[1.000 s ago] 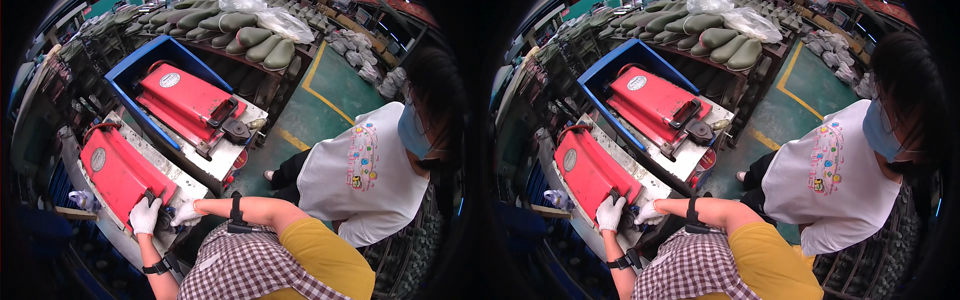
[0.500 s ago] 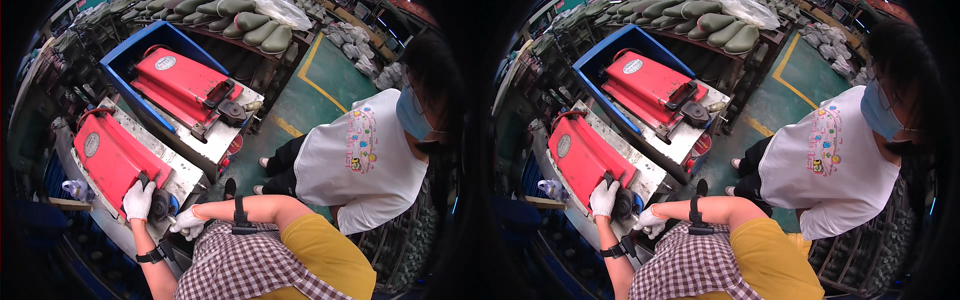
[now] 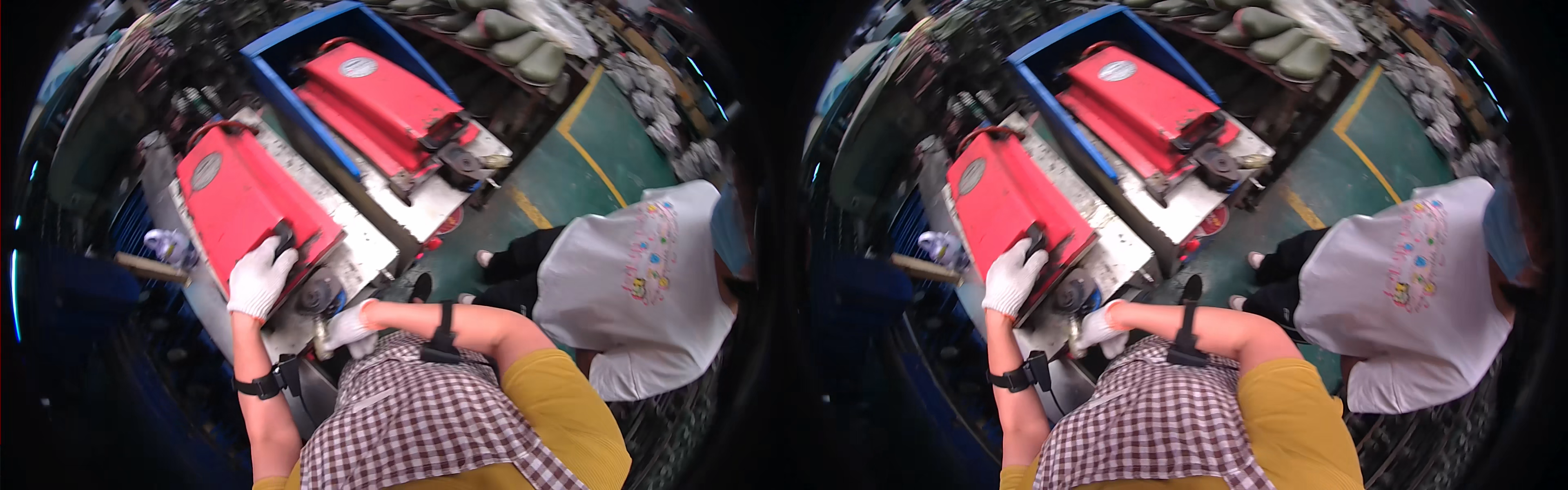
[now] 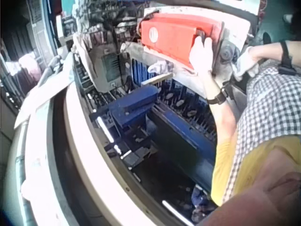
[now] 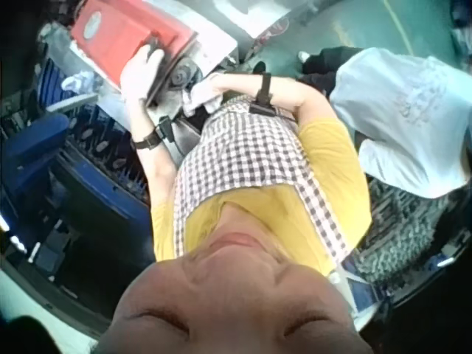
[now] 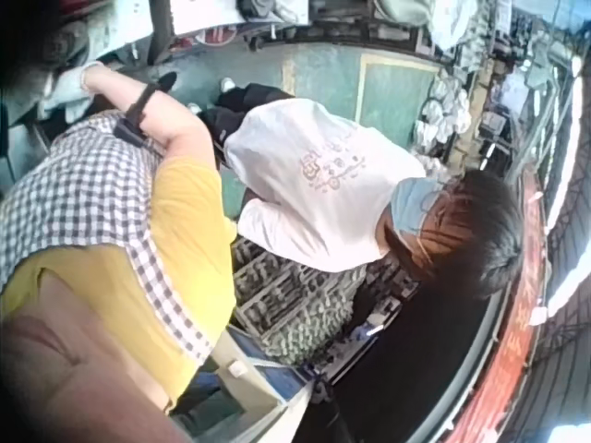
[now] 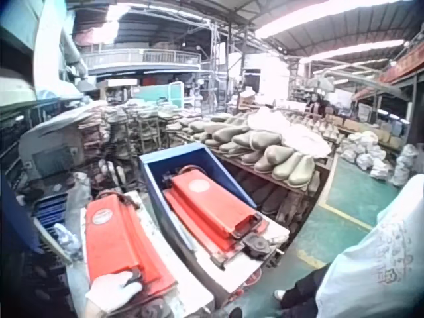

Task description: Operating a pneumatic press to bond or set shoe components.

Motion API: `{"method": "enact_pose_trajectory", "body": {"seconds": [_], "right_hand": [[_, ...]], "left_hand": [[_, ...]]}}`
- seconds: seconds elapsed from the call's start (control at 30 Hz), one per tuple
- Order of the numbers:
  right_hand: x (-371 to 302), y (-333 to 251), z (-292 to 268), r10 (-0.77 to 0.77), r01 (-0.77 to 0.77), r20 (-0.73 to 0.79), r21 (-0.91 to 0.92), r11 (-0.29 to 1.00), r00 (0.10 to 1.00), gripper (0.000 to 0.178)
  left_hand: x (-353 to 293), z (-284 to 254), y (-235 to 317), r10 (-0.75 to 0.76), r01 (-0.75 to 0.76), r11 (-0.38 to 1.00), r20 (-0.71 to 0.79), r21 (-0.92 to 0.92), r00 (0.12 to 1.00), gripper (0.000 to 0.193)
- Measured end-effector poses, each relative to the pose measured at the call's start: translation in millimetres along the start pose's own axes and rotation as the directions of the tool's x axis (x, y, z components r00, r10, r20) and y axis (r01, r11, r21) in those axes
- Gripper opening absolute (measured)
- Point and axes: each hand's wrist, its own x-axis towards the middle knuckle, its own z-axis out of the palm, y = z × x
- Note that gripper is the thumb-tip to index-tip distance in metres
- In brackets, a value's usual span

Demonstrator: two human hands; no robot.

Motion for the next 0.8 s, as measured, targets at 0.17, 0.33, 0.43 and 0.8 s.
{"method": "enact_pose_trajectory", "body": {"seconds": [0.17, 0.33, 0.43, 0.8], "right_hand": [[-72, -46, -40, -0.187, 0.187, -0.190, -0.020, 0.982, 0.964, 0.055], [3, -72, -81, -0.471, 0.263, -0.825, -0.402, 0.877, 0.313, 0.055], [64, -104, -102, -0.519, -0.114, -0.850, -0.526, 0.843, 0.093, 0.087], [39, -76, -145, -0.338, 0.782, -0.783, 0.284, 0.554, 0.523, 0.060]], "left_hand": [[-14, -61, 6, 0.163, -0.168, 0.986, -0.368, 0.020, 0.915, 0.042], [-6, -106, 4, 0.523, -0.239, 0.846, -0.657, 0.476, 0.542, 0.061], [10, -123, 0, 0.525, -0.114, 0.833, -0.707, 0.542, 0.473, 0.063], [-76, -42, -56, 0.372, -0.456, 0.868, -0.865, 0.197, 0.335, 0.040]]}}
